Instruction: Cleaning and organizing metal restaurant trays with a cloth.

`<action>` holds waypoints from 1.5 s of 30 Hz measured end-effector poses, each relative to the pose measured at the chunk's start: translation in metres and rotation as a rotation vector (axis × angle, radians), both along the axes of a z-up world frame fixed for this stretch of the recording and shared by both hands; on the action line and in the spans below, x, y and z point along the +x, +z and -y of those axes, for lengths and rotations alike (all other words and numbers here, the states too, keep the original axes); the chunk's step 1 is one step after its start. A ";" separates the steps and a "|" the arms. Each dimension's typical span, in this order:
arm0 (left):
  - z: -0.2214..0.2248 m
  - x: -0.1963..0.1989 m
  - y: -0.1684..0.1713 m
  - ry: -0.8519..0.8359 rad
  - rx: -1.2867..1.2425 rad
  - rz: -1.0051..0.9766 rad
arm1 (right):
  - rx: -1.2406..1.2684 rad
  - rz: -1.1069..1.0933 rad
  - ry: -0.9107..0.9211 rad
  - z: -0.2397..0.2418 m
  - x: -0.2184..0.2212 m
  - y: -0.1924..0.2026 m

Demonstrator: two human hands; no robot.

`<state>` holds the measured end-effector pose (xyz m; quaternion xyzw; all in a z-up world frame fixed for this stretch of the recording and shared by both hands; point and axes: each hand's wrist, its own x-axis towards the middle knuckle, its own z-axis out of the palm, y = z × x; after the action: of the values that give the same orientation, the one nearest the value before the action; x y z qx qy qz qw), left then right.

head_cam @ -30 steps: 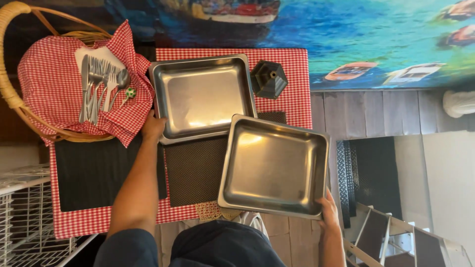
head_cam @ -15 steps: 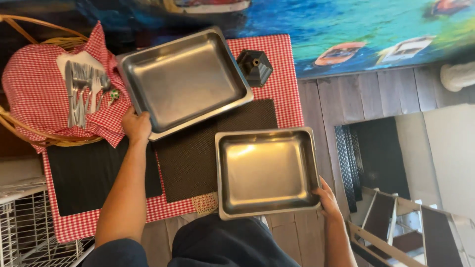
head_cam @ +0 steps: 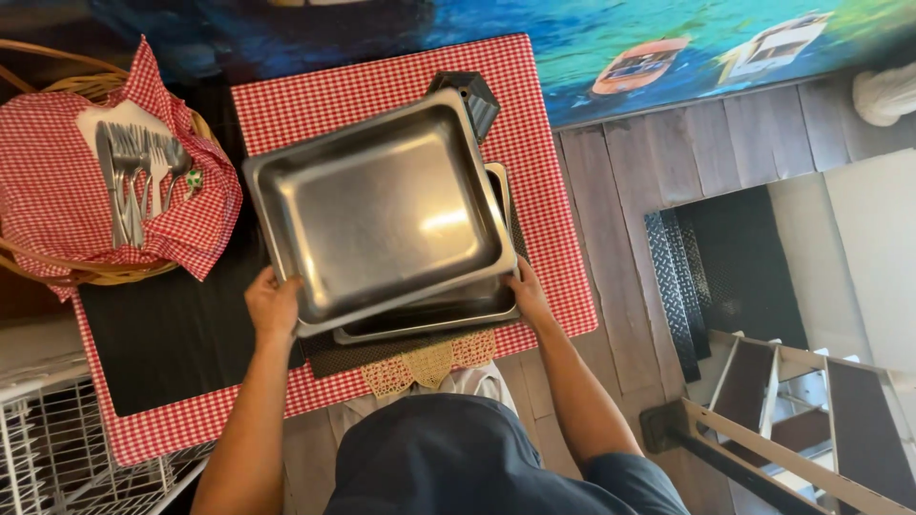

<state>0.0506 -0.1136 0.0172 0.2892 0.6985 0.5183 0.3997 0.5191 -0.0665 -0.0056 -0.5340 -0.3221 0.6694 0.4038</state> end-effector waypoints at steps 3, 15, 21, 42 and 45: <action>0.016 0.013 -0.004 -0.046 -0.027 -0.011 | 0.028 0.252 0.096 -0.017 0.024 -0.027; 0.026 0.057 -0.012 -0.106 -0.118 -0.046 | 0.109 0.460 -0.018 -0.033 0.030 0.013; 0.028 0.064 -0.005 -0.144 -0.158 -0.281 | 0.169 0.849 0.073 -0.016 0.004 0.052; 0.024 0.062 -0.019 -0.210 -0.055 -0.711 | 0.397 1.030 -0.012 -0.009 -0.009 0.023; 0.021 0.061 -0.019 -0.213 -0.058 -0.712 | 0.415 1.046 -0.021 -0.007 -0.010 0.015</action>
<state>0.1121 -0.1345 -0.0022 0.5110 0.7741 0.3209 0.1913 0.5093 -0.0599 0.0092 -0.7074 -0.5989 0.2341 0.2934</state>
